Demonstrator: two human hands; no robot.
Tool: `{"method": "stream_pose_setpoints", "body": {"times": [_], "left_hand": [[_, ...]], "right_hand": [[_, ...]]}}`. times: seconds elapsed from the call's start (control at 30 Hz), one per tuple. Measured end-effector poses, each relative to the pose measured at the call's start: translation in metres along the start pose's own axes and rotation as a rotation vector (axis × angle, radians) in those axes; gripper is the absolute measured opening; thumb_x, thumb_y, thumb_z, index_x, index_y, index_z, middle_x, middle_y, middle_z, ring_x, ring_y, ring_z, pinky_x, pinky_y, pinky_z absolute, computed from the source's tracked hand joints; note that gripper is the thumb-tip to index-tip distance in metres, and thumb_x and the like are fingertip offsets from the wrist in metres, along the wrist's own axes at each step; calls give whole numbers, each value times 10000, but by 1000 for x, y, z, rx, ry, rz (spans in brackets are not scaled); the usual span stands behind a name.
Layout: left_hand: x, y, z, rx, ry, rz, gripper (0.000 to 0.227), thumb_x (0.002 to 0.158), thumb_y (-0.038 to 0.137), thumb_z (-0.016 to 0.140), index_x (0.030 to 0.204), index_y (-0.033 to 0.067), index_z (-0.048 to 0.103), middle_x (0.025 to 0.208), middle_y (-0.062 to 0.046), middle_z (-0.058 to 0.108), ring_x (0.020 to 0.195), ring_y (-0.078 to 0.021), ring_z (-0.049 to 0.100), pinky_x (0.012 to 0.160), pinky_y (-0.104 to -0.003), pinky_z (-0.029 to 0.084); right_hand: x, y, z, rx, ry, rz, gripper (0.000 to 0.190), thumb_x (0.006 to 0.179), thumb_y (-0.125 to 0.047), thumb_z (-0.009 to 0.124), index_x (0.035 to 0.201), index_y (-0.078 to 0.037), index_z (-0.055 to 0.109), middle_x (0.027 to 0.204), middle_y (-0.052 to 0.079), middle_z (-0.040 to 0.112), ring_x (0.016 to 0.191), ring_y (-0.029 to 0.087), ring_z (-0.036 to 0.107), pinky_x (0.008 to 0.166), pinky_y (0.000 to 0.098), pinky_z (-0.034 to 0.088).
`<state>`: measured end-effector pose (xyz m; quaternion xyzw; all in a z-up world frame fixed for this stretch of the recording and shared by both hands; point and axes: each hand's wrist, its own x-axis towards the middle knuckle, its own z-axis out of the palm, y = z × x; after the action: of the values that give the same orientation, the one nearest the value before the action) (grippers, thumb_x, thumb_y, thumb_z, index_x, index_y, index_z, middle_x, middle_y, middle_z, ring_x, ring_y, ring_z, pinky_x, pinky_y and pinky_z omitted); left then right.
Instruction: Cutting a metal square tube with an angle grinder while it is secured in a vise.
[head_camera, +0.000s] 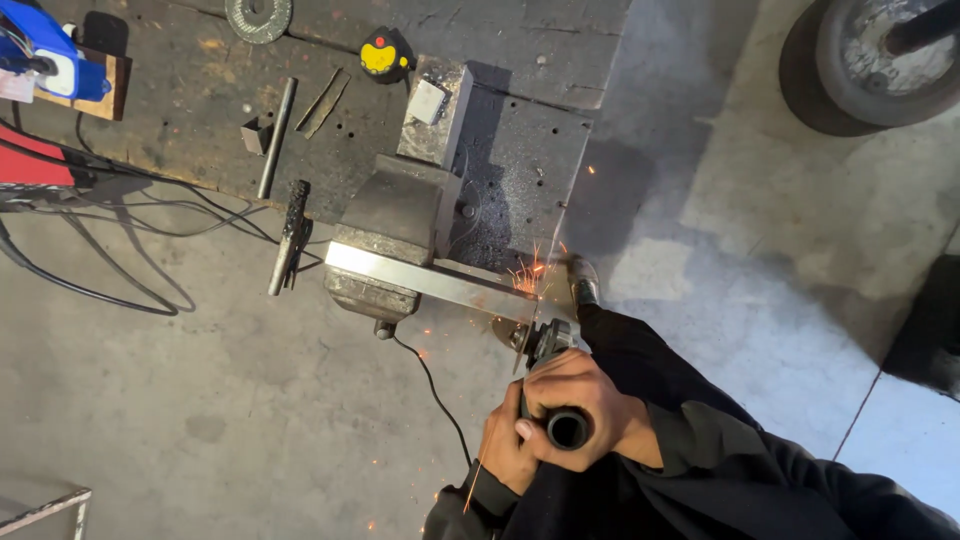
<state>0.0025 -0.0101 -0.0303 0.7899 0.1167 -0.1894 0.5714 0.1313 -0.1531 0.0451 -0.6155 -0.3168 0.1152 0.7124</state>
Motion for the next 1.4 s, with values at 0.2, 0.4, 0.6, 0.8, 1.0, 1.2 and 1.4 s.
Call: {"method": "stream_pose_setpoints", "body": {"times": [0.2,0.4,0.6,0.8,1.0,1.2,1.4], "left_hand": [[-7,-7,2,42,4,-22,505,772,232,517,1227,20,565,832,-221,740,639,-365,679,601,-453,531],[-20,-7,-1,25,-19,-90,484,834,279,532,1244,24,557,858,-198,751,688,-337,705,635,-431,530],[-26,-14,6,99,-10,-124,514,876,357,617,1258,27,519,883,-227,742,713,-400,715,647,-460,540],[-26,-3,18,111,-8,-172,603,960,568,561,1234,31,542,939,-205,735,760,-407,717,697,-471,563],[-19,12,10,27,-11,-210,600,935,570,563,1284,82,561,1039,-151,744,854,-390,733,715,-468,566],[-14,19,11,23,-31,-255,618,938,589,547,1280,74,555,1014,-161,743,830,-410,731,713,-486,567],[-9,31,13,49,-27,-296,628,946,612,538,1272,76,554,1026,-157,748,856,-412,735,738,-495,565]], "right_hand": [[3,-10,2,6,10,-40,278,719,-24,662,614,-88,413,544,36,429,445,226,335,461,317,345],[-5,-7,8,63,-17,35,256,708,-20,668,628,-79,433,547,41,443,444,217,340,450,312,354],[-11,-4,9,28,-45,39,254,718,-49,651,621,-89,419,546,44,476,436,205,361,472,301,381],[-17,-2,6,20,-138,128,209,765,-68,599,621,-94,449,568,27,539,462,192,468,507,278,437],[-9,1,5,55,-161,161,172,740,-78,579,627,-101,450,535,15,534,455,159,477,500,273,458],[-4,2,-1,110,-141,195,186,773,-73,586,628,-102,472,542,8,535,476,158,489,528,279,454],[-2,2,-12,146,-130,178,200,782,-98,588,628,-104,460,527,8,521,464,149,482,509,278,445]]}}
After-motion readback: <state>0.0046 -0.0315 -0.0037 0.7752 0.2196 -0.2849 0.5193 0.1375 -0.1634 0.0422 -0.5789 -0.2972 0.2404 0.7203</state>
